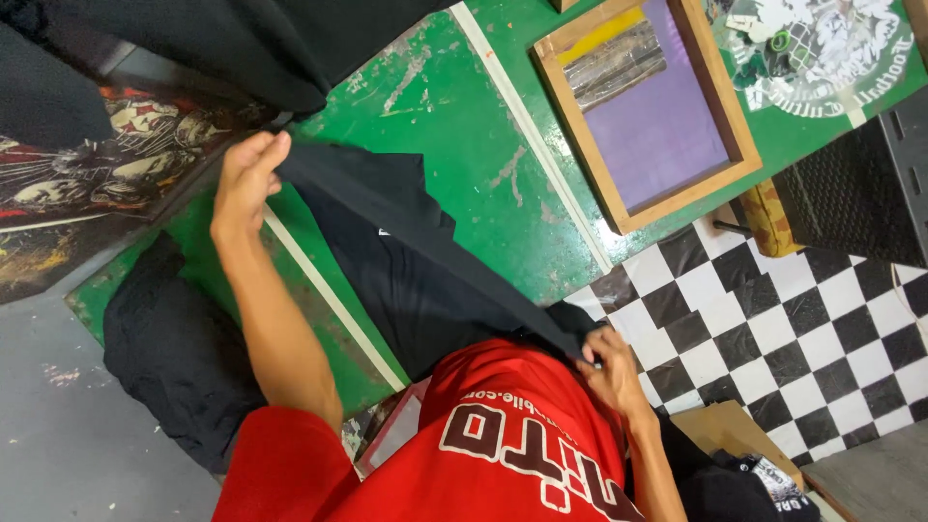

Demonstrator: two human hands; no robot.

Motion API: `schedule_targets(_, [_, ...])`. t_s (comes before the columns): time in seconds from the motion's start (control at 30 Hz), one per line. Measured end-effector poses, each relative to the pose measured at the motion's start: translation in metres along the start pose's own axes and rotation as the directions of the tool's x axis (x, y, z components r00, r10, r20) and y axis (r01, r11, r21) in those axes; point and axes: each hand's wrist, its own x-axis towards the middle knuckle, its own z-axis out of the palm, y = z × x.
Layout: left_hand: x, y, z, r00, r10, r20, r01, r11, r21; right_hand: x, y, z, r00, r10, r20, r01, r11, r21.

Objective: The person unfolds a black t-shirt and lays it flat on a green workbench. They then position a wooden screen printing frame over the shirt and use a squeegee to apply purple ink, repeatedly moving the squeegee back and forth to transfer the design onto the fabric.

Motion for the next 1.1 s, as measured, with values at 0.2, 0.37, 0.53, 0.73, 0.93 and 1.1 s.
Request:
schedule_targets(0.2, [0.03, 0.028, 0.04, 0.978, -0.004, -0.206, 0.008, 1.0, 0.017, 0.0, 0.012, -0.003, 0.929, 0.33, 0.166, -0.369, 0.836, 0.405])
schedule_targets(0.37, [0.227, -0.067, 0.139, 0.896, 0.402, -0.189, -0.339, 0.894, 0.293, 0.066, 0.045, -0.003, 0.859, 0.505, 0.085, -0.512, 0.845, 0.152])
schedule_targets(0.53, [0.14, -0.026, 0.157, 0.916, 0.366, -0.168, -0.282, 0.881, 0.38, 0.101, 0.077, -0.013, 0.782, 0.611, 0.122, -0.583, 0.787, -0.204])
schedule_targets(0.73, [-0.059, -0.144, 0.13, 0.729, 0.45, -0.515, -0.143, 0.837, 0.528, 0.128, 0.036, -0.014, 0.895, 0.445, -0.002, -0.419, 0.84, -0.345])
schedule_targets(0.93, [-0.221, -0.312, 0.166, 0.661, -0.214, -0.719, 0.529, 0.812, 0.245, 0.138, 0.026, 0.008, 0.992, 0.057, -0.11, -0.098, 0.904, -0.417])
schedule_targets(1.1, [-0.276, -0.358, 0.206, 0.605, -0.41, -0.683, 0.709, 0.667, 0.227, 0.126, 0.032, 0.007, 0.982, 0.188, -0.027, -0.19, 0.973, -0.129])
